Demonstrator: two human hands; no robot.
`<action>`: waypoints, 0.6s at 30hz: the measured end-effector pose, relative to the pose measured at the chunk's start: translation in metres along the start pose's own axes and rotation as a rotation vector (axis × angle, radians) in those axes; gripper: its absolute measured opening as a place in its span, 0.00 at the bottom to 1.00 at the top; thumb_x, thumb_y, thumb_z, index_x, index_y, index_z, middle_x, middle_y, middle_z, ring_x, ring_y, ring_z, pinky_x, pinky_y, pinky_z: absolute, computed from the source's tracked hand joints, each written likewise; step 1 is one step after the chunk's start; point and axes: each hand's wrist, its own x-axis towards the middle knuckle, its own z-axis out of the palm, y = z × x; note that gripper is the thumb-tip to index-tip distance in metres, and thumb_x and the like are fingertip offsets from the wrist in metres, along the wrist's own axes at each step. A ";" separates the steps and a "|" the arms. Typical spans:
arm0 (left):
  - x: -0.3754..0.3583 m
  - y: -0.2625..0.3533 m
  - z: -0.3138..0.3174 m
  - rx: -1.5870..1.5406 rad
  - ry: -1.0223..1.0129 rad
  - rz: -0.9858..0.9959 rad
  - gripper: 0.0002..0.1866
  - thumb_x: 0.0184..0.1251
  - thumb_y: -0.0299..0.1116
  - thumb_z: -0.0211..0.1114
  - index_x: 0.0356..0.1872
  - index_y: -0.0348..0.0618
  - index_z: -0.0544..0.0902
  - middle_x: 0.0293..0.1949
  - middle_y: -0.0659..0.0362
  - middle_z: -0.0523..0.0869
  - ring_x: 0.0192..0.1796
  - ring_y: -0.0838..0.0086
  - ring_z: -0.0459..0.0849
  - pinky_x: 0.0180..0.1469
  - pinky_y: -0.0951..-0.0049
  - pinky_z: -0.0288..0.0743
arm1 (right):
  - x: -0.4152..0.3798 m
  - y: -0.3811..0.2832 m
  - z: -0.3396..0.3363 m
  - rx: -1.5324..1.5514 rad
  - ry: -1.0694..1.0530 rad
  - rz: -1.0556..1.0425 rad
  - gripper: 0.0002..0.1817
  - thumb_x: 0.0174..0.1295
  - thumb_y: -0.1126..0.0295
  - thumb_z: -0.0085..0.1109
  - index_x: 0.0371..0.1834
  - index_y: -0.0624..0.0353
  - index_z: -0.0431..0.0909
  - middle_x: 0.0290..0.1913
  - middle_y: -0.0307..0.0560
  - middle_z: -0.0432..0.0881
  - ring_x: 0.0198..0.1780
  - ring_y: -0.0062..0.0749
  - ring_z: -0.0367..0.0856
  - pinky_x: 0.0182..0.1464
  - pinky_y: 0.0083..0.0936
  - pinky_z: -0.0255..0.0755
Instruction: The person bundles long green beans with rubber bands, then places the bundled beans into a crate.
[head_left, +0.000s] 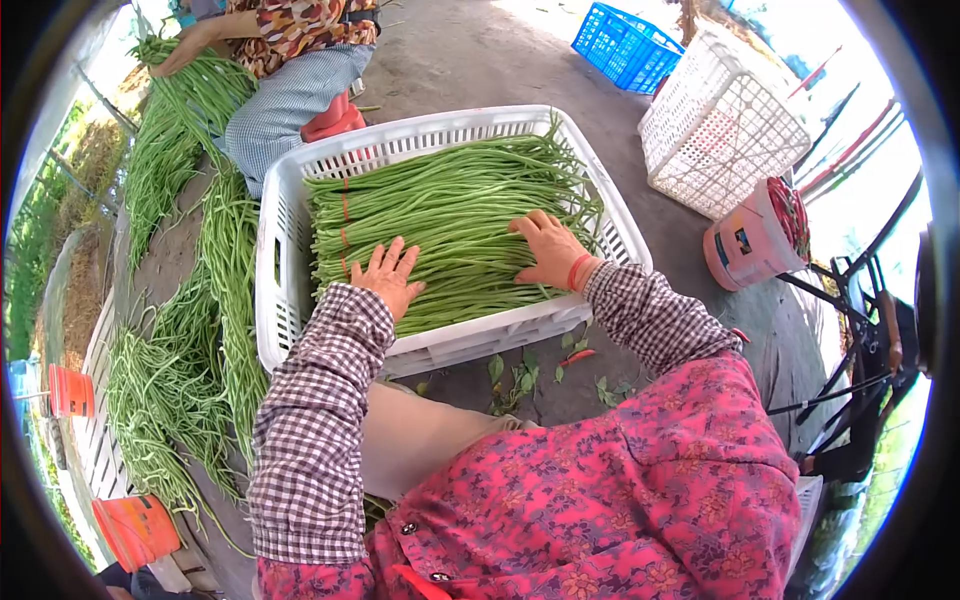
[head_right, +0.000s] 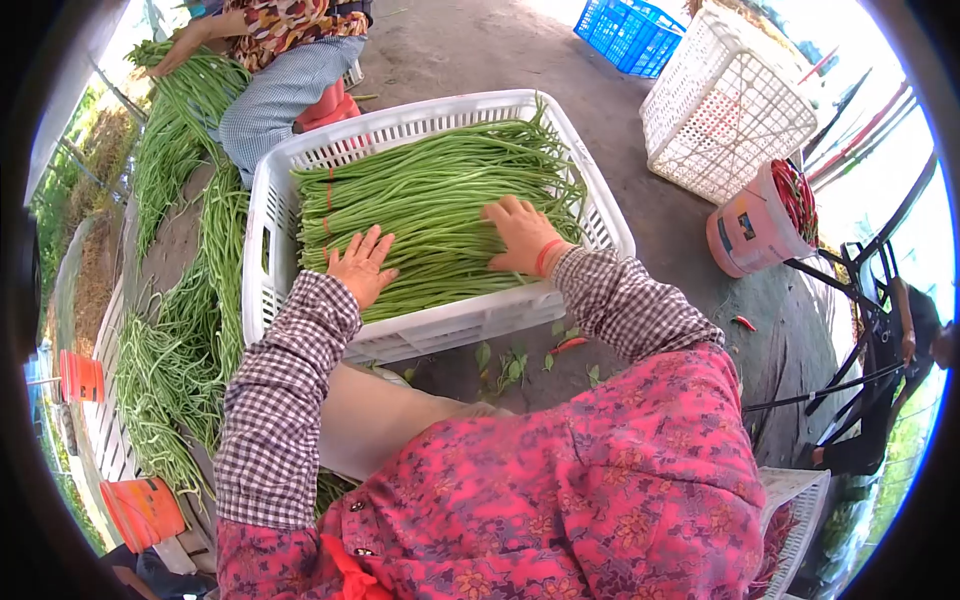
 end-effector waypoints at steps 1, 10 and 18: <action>0.000 0.000 0.000 0.008 -0.001 -0.005 0.31 0.74 0.55 0.35 0.74 0.62 0.40 0.75 0.63 0.35 0.76 0.63 0.38 0.74 0.47 0.38 | -0.002 0.005 -0.002 -0.058 -0.006 -0.008 0.33 0.46 0.56 0.70 0.56 0.51 0.69 0.59 0.47 0.68 0.60 0.47 0.67 0.59 0.37 0.64; -0.001 0.003 -0.001 0.035 -0.017 -0.007 0.32 0.73 0.56 0.35 0.74 0.63 0.39 0.75 0.63 0.33 0.76 0.63 0.37 0.73 0.47 0.37 | 0.014 0.006 -0.030 0.050 -0.402 0.136 0.29 0.47 0.72 0.55 0.58 0.54 0.71 0.53 0.56 0.77 0.55 0.50 0.75 0.55 0.37 0.70; -0.006 0.005 -0.008 0.034 -0.032 -0.013 0.30 0.74 0.54 0.34 0.73 0.64 0.40 0.75 0.63 0.33 0.76 0.62 0.36 0.75 0.47 0.38 | 0.034 0.094 -0.041 0.071 -0.632 -0.067 0.29 0.47 0.74 0.55 0.58 0.53 0.74 0.55 0.51 0.78 0.56 0.43 0.76 0.57 0.34 0.70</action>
